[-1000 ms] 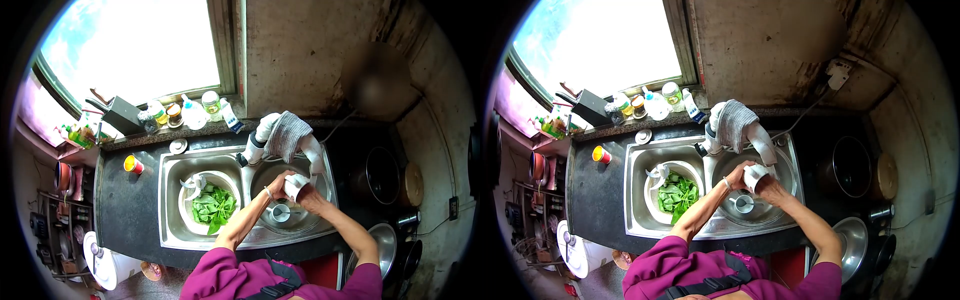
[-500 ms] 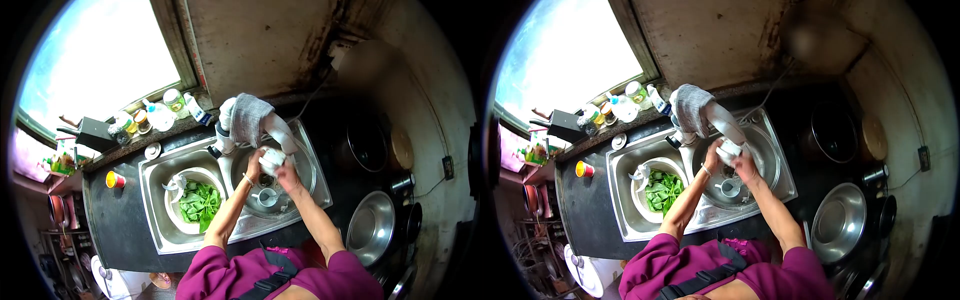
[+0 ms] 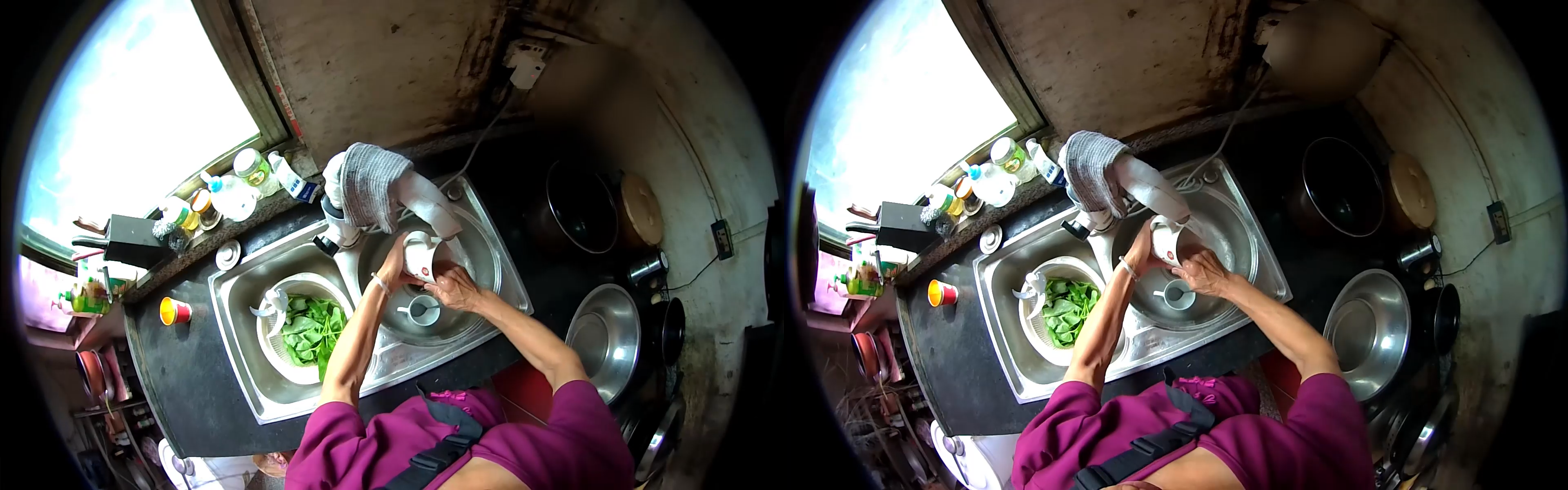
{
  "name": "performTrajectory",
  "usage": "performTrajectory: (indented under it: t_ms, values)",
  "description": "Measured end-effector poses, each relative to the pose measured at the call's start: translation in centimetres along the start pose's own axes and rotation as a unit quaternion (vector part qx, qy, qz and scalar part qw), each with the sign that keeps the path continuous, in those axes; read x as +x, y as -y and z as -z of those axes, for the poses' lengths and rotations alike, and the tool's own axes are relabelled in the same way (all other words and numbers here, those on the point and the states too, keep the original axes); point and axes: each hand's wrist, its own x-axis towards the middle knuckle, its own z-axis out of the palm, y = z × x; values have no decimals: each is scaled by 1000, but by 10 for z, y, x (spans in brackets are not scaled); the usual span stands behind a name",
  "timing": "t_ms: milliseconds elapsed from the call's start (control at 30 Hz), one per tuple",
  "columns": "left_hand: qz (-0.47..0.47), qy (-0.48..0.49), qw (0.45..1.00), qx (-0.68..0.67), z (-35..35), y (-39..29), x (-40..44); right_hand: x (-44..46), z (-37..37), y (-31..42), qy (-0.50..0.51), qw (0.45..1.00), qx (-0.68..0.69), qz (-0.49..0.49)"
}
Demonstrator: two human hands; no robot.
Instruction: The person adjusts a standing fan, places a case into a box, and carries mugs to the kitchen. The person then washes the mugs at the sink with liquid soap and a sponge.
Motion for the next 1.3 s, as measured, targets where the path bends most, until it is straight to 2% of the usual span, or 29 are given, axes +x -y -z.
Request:
performTrajectory:
  t_ms: [67,100,133,167,233,267,333,367,433,467,500,533,567,600,633,667,733,833,867,933,967,1033,1067,1100,1133,1167,1200,1267,1300]
  values:
    - [-28,20,997,-70,-6,7,-10,-1,2,12,-2,991,89,-101]
    - [-29,73,991,-104,4,21,3,1,11,23,15,978,128,-162]
    - [-57,108,987,-103,13,34,17,2,7,24,13,978,131,-164]
    - [-81,94,987,-97,9,38,14,3,3,23,-69,937,282,-192]
    - [-154,69,979,-114,-3,47,7,7,-11,19,-211,784,530,-247]
    - [-187,63,978,-66,-5,47,6,11,-1,24,-229,670,657,-261]
    - [-231,55,971,-18,-7,48,1,12,0,17,-241,573,717,-316]
    - [-232,54,971,-17,-6,49,0,14,2,20,-240,573,717,-315]
    - [-167,98,975,-104,-4,48,2,18,2,30,-220,643,675,-287]
    - [-123,95,978,-141,-4,45,3,19,-2,36,-218,789,532,-215]
    - [-109,94,979,-147,-3,42,4,16,-4,34,-146,889,396,-179]
    - [-93,91,979,-154,-2,39,4,10,-8,28,-69,957,248,-138]
    - [-99,100,977,-159,-4,33,-3,0,-30,8,-23,988,112,-108]
    - [-101,98,977,-158,-1,33,0,-3,-16,11,-29,998,41,-25]
    - [-60,111,981,-149,3,33,4,-7,-14,-6,14,995,-65,67]
    - [-19,122,982,-140,7,33,5,-5,-12,-21,56,971,-170,160]
    - [8,138,978,-154,8,32,10,14,36,8,71,953,-223,193]
    - [4,150,977,-149,-3,17,-3,21,55,16,46,933,-261,245]
    - [-4,139,982,-129,-5,16,-3,21,43,4,89,952,-217,197]
    - [-26,124,985,-120,-6,19,-3,13,12,-20,29,971,-192,138]
    - [-68,86,990,-92,-9,19,-5,11,5,-19,28,972,-193,134]
    - [-137,44,988,-59,-16,17,-5,12,-10,-8,-16,999,21,-45]
    - [-149,35,987,-58,-14,21,0,10,-21,-6,-71,987,124,-77]
    - [-180,19,983,-38,-13,26,6,9,-14,5,-107,937,305,-135]
    - [-208,3,978,-16,-9,32,11,6,-7,15,-143,847,477,-186]
    - [-227,1,974,-16,-12,31,6,4,-4,8,-94,758,595,-248]
    - [-272,-4,962,7,-11,34,10,11,-6,12,-206,565,768,-220]
    - [-321,-73,935,131,-10,37,14,16,5,3,-217,498,808,-228]
    - [-323,-74,938,104,-13,40,17,20,2,9,-274,529,765,-245]
